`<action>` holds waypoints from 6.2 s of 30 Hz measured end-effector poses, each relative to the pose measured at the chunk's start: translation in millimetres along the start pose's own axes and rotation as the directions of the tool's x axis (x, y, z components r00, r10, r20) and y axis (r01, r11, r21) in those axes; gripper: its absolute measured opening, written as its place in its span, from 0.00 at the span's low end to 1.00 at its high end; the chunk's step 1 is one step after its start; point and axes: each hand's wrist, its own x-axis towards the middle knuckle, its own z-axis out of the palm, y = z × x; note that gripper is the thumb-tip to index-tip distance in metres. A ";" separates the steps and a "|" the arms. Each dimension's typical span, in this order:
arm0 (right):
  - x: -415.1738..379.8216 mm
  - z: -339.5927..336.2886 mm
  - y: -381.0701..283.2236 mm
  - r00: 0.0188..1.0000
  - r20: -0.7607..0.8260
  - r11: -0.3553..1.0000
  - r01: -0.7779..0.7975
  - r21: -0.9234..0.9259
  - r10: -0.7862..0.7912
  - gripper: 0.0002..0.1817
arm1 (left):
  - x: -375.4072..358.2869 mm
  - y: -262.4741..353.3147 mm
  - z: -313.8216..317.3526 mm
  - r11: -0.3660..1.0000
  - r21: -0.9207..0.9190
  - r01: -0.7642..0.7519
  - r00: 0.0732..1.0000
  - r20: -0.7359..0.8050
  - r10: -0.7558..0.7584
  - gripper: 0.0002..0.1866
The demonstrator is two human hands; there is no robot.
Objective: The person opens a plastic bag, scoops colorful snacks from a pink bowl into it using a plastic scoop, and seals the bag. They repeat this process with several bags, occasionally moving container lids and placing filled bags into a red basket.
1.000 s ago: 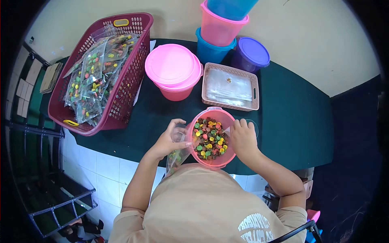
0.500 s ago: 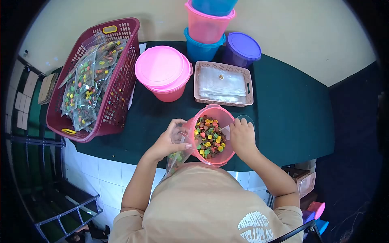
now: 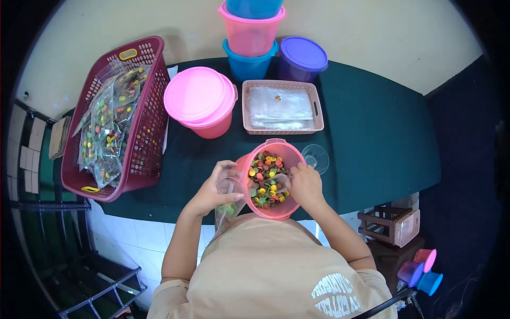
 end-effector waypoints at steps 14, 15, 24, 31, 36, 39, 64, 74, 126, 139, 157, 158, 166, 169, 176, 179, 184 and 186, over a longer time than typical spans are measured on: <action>-14.9 18.8 -8.1 1.000 -0.011 0.983 -0.014 0.180 0.017 0.10 | -3.1 2.4 0.6 0.999 -0.042 0.010 1.000 -0.010 -0.010 0.47; -15.8 17.2 -8.5 1.000 0.005 0.981 -0.018 0.192 0.017 0.11 | -3.4 2.4 0.9 0.999 -0.040 0.010 1.000 -0.010 -0.010 0.47; -25.0 9.7 -19.1 0.997 0.051 0.972 -0.061 0.225 0.051 0.13 | -6.2 -0.9 0.0 0.999 -0.042 0.013 1.000 -0.015 -0.013 0.48; -10.6 25.4 -24.4 0.989 0.120 0.907 -0.123 0.403 0.081 0.14 | -8.6 0.2 0.3 1.000 0.001 -0.018 0.998 0.065 0.017 0.45; -9.3 15.1 -23.4 0.978 0.184 0.852 -0.176 0.493 0.096 0.14 | -10.6 0.5 -3.2 1.000 0.012 0.011 1.000 -0.012 -0.011 0.49; -10.9 2.5 -25.3 0.985 0.152 0.837 -0.149 0.527 0.080 0.15 | -14.2 -1.6 -8.7 1.000 0.026 -0.006 1.000 -0.005 0.006 0.46; 21.4 -148.6 -58.0 0.870 -0.208 0.883 0.467 0.059 -0.446 0.13 | -10.5 24.6 46.1 0.563 0.732 -0.385 0.808 -0.028 0.589 0.48; -17.9 -229.1 -31.3 0.589 -0.686 0.885 0.430 -0.180 -0.426 0.10 | -17.2 50.4 11.8 0.613 0.193 -0.766 0.582 -0.196 0.789 0.56; 146.2 26.7 -151.5 0.885 -0.298 0.934 0.330 -0.140 -0.357 0.20 | -134.0 -14.7 -136.0 0.800 -0.148 -0.581 0.812 -0.164 0.560 0.55; 119.1 25.4 -159.9 0.850 -0.416 0.945 0.261 -0.200 -0.322 0.10 | -117.8 -6.5 -140.4 0.840 -0.104 -0.533 0.845 -0.024 0.534 0.53; -27.5 20.7 -176.4 0.929 -0.239 0.900 0.343 0.269 -0.282 0.10 | -87.1 9.6 -137.2 0.820 -0.013 -0.572 0.810 0.148 0.568 0.53; -27.9 20.5 -175.8 0.930 -0.241 0.902 0.339 0.269 -0.277 0.10 | -85.3 6.6 -138.0 0.812 0.009 -0.583 0.802 0.162 0.574 0.53; -25.4 19.4 -180.1 0.968 -0.175 0.904 0.235 0.358 -0.183 0.09 | -86.1 8.1 -131.6 0.798 0.015 -0.603 0.789 0.164 0.592 0.53; -20.9 17.6 -178.6 0.947 -0.225 0.883 0.300 0.361 -0.230 0.09 | -85.4 7.9 -129.2 0.782 0.038 -0.622 0.777 0.162 0.609 0.53; -15.3 17.6 -171.2 0.977 -0.032 0.860 0.203 0.468 -0.213 0.12 | -85.2 10.0 -118.4 0.791 0.000 -0.612 0.780 0.165 0.603 0.54; -10.3 -10.3 -170.1 0.985 -0.101 0.637 0.167 0.753 -0.139 0.23 | -78.6 23.3 -105.6 0.759 -0.101 -0.643 0.730 0.221 0.647 0.55; -5.0 -30.1 -168.8 0.928 -0.183 0.122 0.233 0.965 -0.324 0.40 | -60.5 51.8 -76.8 0.680 -0.060 -0.731 0.584 0.461 0.668 0.56; -5.9 -37.5 -164.0 0.923 -0.146 0.108 0.196 0.975 -0.357 0.34 | -59.4 53.3 -57.8 0.691 -0.112 -0.714 0.618 0.364 0.697 0.55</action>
